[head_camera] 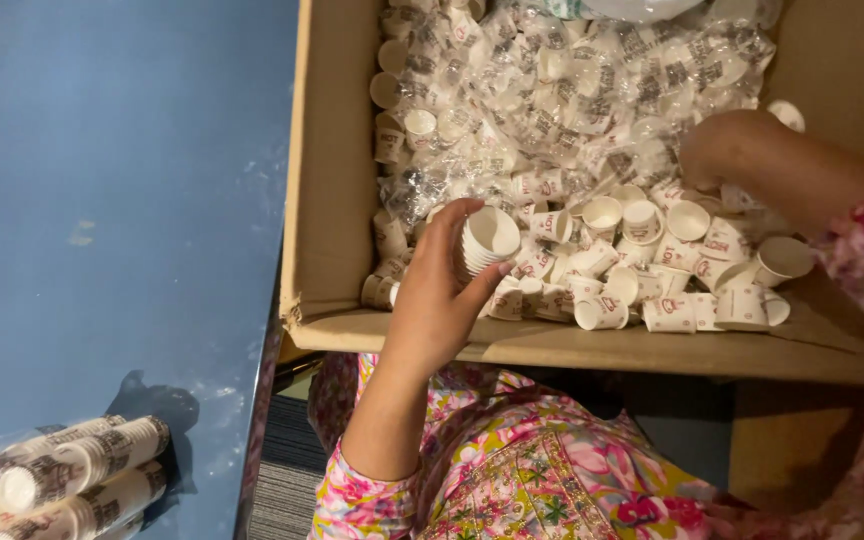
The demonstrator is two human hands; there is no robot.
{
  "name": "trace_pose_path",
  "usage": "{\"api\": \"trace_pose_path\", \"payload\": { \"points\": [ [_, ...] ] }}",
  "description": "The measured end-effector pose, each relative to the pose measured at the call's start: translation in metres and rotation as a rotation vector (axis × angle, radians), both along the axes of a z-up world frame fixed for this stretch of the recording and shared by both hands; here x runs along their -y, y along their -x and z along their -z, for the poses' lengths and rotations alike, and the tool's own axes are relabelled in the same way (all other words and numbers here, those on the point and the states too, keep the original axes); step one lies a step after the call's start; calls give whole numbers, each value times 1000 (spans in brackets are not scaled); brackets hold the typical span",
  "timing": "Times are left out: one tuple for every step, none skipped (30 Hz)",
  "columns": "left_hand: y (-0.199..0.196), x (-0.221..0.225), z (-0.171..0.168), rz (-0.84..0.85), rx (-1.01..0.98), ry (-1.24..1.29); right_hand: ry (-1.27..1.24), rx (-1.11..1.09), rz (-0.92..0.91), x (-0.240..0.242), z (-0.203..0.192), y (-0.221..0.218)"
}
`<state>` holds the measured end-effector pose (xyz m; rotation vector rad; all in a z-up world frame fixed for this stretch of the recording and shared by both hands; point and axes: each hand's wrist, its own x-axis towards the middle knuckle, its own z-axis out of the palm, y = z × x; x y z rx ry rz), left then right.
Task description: Stacking and arranging paper cups into plastic packaging bundles.
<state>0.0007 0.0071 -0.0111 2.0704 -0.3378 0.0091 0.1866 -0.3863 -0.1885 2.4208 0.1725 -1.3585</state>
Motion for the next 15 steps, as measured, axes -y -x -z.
{"api": "trace_pose_path", "payload": {
  "points": [
    [0, 0, 0, 13, -9, 3, 3, -9, 13, 4, 3, 1],
    [1, 1, 0, 5, -3, 18, -29, -29, 84, 9, 5, 3],
    [0, 2, -1, 0, 8, 31, -63, -44, 159, 14, 8, 4],
    [0, 3, -3, 17, 4, 32, -61, -47, 177, 17, 8, 7],
    [0, 3, -5, -9, -33, 38, -93, -61, 249, 21, 7, 8],
    [0, 2, -7, -35, -70, 43, -124, -74, 322, 23, 5, 9],
    [0, 3, -6, -28, -72, 48, -119, -74, 330, 24, 3, 7],
    [0, 4, -6, -35, -79, 34, -150, -84, 395, 25, 0, 5],
    [1, 3, -6, -46, -86, 16, -184, -95, 457, 22, -1, 3],
    [1, 3, -5, -42, -89, 17, -183, -97, 461, 21, -1, 5],
    [1, 3, -5, -38, -94, 70, -220, -106, 520, 19, -2, 6],
    [1, 2, -4, -33, -100, 123, -256, -114, 578, 16, -2, 7],
    [1, 2, -4, -28, -99, 125, -254, -113, 583, 17, -2, 11],
    [1, 3, -5, -32, -79, 93, -289, -119, 646, 19, -2, 14],
    [1, 3, -5, -37, -59, 61, -325, -126, 709, 20, -1, 19]
  ]
}}
